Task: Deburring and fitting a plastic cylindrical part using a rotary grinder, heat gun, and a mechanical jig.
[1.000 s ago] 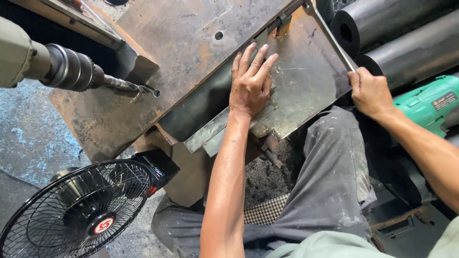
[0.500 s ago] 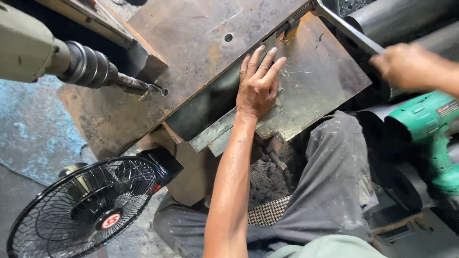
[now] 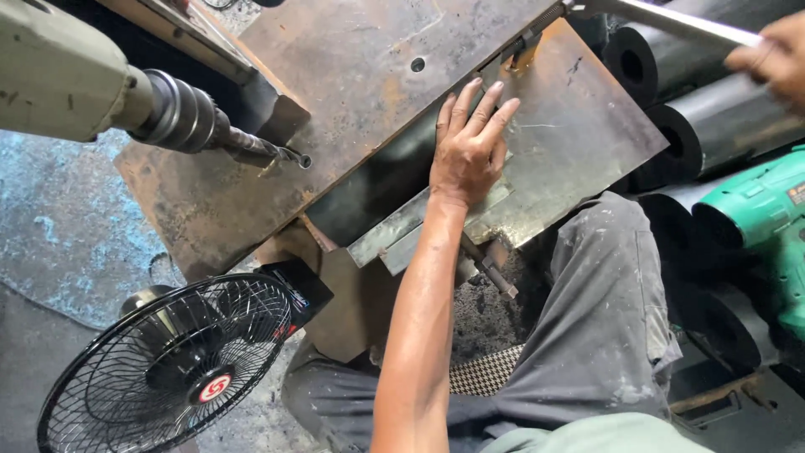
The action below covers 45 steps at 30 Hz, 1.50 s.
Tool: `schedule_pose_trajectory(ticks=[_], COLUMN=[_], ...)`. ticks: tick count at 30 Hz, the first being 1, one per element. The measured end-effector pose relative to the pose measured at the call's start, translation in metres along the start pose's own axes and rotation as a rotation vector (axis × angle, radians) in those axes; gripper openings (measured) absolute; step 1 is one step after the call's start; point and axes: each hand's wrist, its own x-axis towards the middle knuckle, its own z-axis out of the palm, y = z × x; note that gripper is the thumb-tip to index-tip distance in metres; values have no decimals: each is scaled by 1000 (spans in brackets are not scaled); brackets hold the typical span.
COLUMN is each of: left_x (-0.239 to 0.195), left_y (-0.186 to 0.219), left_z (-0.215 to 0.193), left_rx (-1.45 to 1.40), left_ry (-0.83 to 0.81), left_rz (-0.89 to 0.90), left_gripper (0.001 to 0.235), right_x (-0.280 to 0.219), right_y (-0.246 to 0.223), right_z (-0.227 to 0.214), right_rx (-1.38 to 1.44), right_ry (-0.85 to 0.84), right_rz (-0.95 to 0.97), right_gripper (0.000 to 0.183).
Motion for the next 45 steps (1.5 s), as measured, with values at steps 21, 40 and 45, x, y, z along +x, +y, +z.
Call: schedule_pose_trajectory(ticks=[21, 40, 45], left_x=[0, 4, 4], left_y=[2, 5, 5], left_z=[-4, -6, -5], left_rx=[21, 50, 48], left_ry=[21, -16, 3], left_rz=[-10, 6, 10], left_gripper=[48, 49, 49], right_x=[-40, -7, 26], right_y=[-5, -52, -55], right_z=[159, 4, 1], right_rx=[533, 1616, 1644], right_ry=[263, 541, 695], right_rz=[26, -6, 49], right_gripper=[38, 38, 23])
